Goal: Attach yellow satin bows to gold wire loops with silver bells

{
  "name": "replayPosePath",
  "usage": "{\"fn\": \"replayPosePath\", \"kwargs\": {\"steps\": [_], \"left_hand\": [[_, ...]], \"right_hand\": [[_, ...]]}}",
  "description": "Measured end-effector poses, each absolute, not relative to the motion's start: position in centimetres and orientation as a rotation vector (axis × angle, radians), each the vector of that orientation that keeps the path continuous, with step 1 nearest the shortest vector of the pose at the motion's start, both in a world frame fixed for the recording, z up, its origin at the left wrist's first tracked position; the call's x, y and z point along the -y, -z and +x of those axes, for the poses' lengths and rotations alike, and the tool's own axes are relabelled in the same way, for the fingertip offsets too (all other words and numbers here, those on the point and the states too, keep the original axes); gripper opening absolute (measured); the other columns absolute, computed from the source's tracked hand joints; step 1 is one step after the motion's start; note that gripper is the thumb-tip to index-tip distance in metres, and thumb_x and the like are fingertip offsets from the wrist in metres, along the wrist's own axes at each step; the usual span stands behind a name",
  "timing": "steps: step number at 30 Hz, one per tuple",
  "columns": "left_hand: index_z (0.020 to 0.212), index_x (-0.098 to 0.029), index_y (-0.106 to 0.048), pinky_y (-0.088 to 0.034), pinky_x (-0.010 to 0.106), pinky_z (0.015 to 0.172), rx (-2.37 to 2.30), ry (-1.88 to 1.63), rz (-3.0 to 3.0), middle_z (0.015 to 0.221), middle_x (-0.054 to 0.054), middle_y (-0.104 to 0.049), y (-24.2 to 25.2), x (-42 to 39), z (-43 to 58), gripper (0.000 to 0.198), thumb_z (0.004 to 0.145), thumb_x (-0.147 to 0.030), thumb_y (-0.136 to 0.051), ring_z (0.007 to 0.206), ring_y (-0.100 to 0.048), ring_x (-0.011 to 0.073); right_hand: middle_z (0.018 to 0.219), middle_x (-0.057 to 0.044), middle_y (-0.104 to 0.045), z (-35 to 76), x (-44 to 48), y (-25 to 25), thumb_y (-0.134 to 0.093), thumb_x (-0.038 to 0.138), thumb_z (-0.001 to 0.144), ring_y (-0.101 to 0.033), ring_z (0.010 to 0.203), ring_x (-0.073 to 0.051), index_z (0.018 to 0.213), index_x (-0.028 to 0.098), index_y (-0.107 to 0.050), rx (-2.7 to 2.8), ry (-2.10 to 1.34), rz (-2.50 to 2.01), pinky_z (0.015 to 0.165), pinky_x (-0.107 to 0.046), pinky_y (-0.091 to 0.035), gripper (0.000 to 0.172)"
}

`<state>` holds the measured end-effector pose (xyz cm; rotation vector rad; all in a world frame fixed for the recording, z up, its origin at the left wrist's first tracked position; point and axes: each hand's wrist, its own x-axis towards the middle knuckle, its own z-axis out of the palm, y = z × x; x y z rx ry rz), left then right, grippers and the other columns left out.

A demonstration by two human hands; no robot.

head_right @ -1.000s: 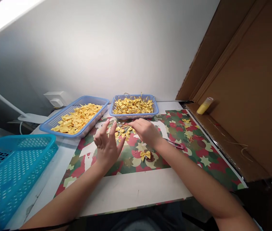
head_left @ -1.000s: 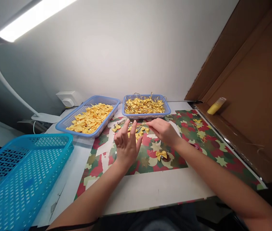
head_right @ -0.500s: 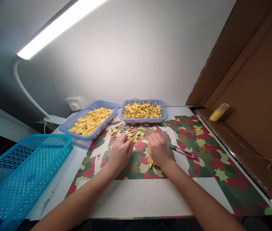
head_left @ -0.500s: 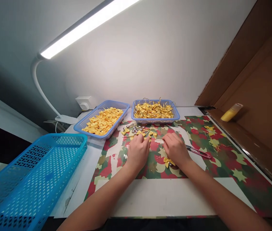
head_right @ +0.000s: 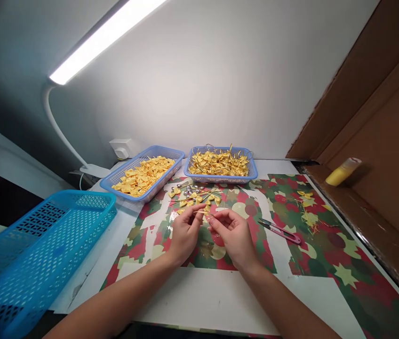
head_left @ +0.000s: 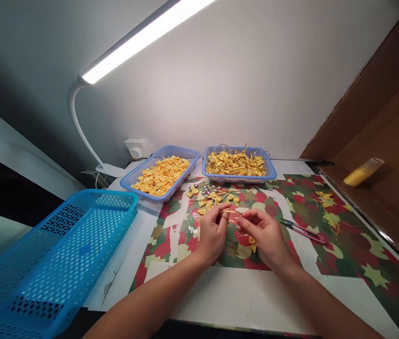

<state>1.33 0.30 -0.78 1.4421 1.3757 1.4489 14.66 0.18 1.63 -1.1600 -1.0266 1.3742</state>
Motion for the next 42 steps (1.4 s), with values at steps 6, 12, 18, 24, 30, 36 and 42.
{"fn": "replayPosePath", "kwargs": {"steps": [6,12,18,24,30,36,42], "left_hand": [[0.096,-0.017,-0.072,-0.053,0.029,0.072,-1.217,-1.447,1.350,0.091,0.007,-0.074,0.9,0.1,1.8,0.019,0.086,-0.028,-0.060,0.082,-0.068,0.0189],[0.092,-0.016,-0.072,-0.055,0.030,0.075,-1.142,-1.430,1.327,0.091,0.008,-0.075,0.9,0.1,1.6,0.016,0.082,-0.027,-0.066,0.083,-0.069,0.0194],[0.089,-0.017,-0.072,-0.052,0.026,0.064,-1.186,-1.395,1.291,0.082,0.005,-0.074,0.8,0.0,1.6,0.016,0.081,-0.030,-0.067,0.072,-0.067,0.0167],[0.083,-0.017,-0.073,-0.052,0.025,0.063,-1.160,-1.358,1.269,0.078,0.004,-0.074,0.6,0.0,1.6,0.013,0.076,-0.027,-0.070,0.069,-0.066,0.0153],[0.086,-0.016,-0.072,-0.052,0.023,0.060,-1.102,-1.271,1.220,0.081,0.004,-0.074,1.0,-0.2,1.2,0.016,0.074,-0.026,-0.072,0.068,-0.066,0.0144],[0.085,-0.016,-0.072,-0.055,0.026,0.067,-1.042,-1.156,1.302,0.082,0.006,-0.074,0.8,-0.4,0.8,0.018,0.075,-0.030,-0.074,0.074,-0.068,0.0173],[0.087,-0.016,-0.071,-0.056,0.028,0.069,-0.995,-1.124,1.349,0.083,0.007,-0.074,0.4,-0.6,0.4,0.019,0.075,-0.030,-0.075,0.076,-0.069,0.0179]], "right_hand": [[0.069,-0.001,-0.067,14.0,0.5,-0.6,-0.088,0.049,0.054,-0.065,0.062,-0.015,0.074,0.018,-0.065,0.862,-1.435,-1.141,0.051,-0.023,-0.051,0.043],[0.069,-0.001,-0.066,14.8,0.2,-0.1,-0.088,0.047,0.055,-0.061,0.060,-0.014,0.075,0.018,-0.069,0.875,-1.422,-1.135,0.052,-0.024,-0.053,0.040],[0.066,-0.002,-0.067,15.2,0.0,-0.9,-0.090,0.047,0.049,-0.059,0.057,-0.014,0.070,0.017,-0.071,0.902,-1.448,-1.142,0.049,-0.025,-0.051,0.041],[0.071,-0.003,-0.070,15.3,0.2,-0.9,-0.085,0.050,0.055,-0.063,0.062,-0.016,0.072,0.019,-0.070,1.073,-1.338,-1.182,0.053,-0.027,-0.054,0.038],[0.077,-0.005,-0.071,15.7,-0.3,-0.5,-0.086,0.048,0.055,-0.065,0.071,-0.017,0.080,0.018,-0.070,1.139,-1.365,-1.168,0.066,-0.029,-0.057,0.043],[0.072,-0.003,-0.067,16.1,-0.3,-0.6,-0.083,0.047,0.059,-0.063,0.067,-0.017,0.078,0.018,-0.067,1.193,-1.255,-1.232,0.061,-0.028,-0.055,0.038],[0.077,-0.004,-0.069,16.5,-0.2,-0.6,-0.078,0.040,0.068,-0.066,0.072,-0.019,0.081,0.020,-0.066,1.320,-1.115,-1.217,0.067,-0.031,-0.056,0.027]]}}
